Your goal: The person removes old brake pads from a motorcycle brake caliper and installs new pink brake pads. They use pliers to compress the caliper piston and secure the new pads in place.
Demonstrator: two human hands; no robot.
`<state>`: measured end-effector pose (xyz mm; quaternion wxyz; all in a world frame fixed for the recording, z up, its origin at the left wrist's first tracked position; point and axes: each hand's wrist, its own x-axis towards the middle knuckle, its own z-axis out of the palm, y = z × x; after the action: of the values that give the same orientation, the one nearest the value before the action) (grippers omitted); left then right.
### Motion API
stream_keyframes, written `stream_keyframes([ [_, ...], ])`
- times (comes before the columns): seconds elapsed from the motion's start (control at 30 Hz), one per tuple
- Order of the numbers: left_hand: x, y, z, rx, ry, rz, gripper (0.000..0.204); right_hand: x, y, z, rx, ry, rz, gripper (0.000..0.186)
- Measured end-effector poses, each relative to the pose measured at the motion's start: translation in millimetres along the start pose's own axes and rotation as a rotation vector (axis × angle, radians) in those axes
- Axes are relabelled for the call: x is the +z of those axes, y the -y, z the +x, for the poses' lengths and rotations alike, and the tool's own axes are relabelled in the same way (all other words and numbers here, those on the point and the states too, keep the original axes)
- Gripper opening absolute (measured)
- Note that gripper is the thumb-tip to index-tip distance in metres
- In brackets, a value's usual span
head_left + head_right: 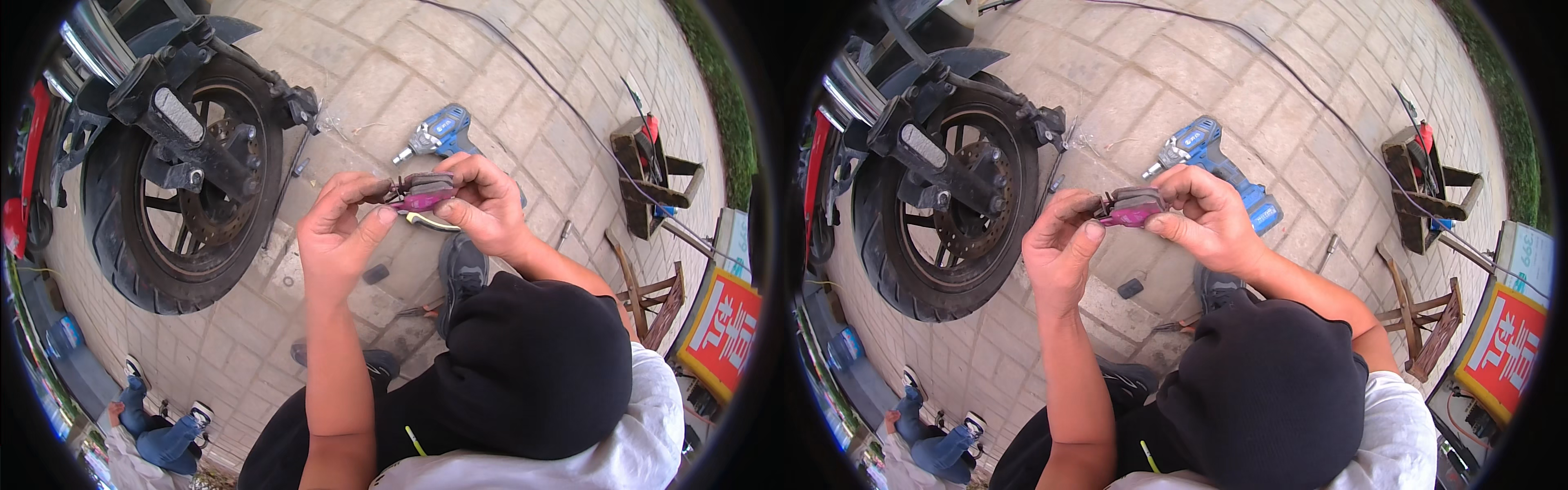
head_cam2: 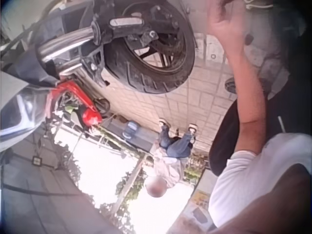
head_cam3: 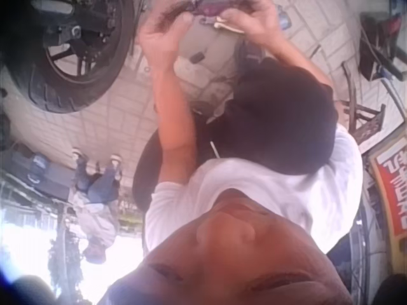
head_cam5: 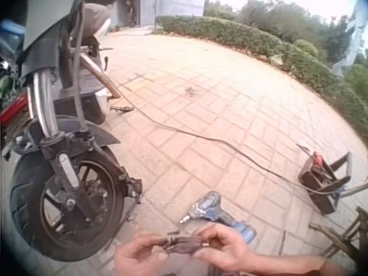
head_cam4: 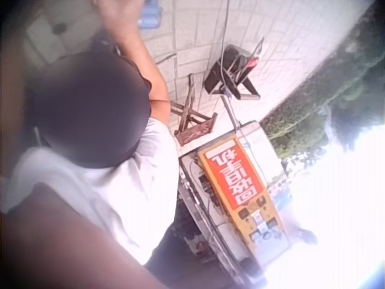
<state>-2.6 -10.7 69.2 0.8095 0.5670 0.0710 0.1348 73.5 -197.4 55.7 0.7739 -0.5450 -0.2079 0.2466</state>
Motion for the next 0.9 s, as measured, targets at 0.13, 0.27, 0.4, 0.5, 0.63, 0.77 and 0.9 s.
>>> stream_keyframes([
  [0.13, -5.2, 1.1, 0.7, -0.041, -0.008, -0.028, 0.020, 4.8, 2.6, 3.0, 0.035, -0.005, 0.075, 0.021],
  [0.27, -7.5, 1.2, 0.9, -0.147, 0.008, -0.144, 0.016, -0.5, 2.6, 0.9, 0.066, 0.023, 0.056, 0.021],
  [0.4, -5.8, -0.8, 0.9, -0.182, 0.006, -0.148, 0.014, 0.3, 6.8, -0.4, 0.152, -0.002, 0.065, 0.026],
  [0.5, -5.2, 1.1, 0.7, -0.191, 0.000, -0.131, 0.013, -0.9, 6.3, -2.1, 0.227, -0.037, 0.056, 0.032],
  [0.63, -5.7, -0.7, 0.6, -0.247, -0.004, -0.144, 0.012, -0.1, 7.9, 1.2, 0.144, -0.001, -0.097, 0.033],
  [0.77, -6.9, -3.4, 0.9, -0.305, -0.005, -0.145, 0.014, -4.1, 18.1, 10.2, 0.064, 0.132, -0.489, 0.030],
  [0.9, 4.4, 7.6, -0.1, -0.338, -0.105, -0.171, 0.015, 4.5, 17.3, 8.6, 0.137, 0.067, -0.340, 0.031],
])
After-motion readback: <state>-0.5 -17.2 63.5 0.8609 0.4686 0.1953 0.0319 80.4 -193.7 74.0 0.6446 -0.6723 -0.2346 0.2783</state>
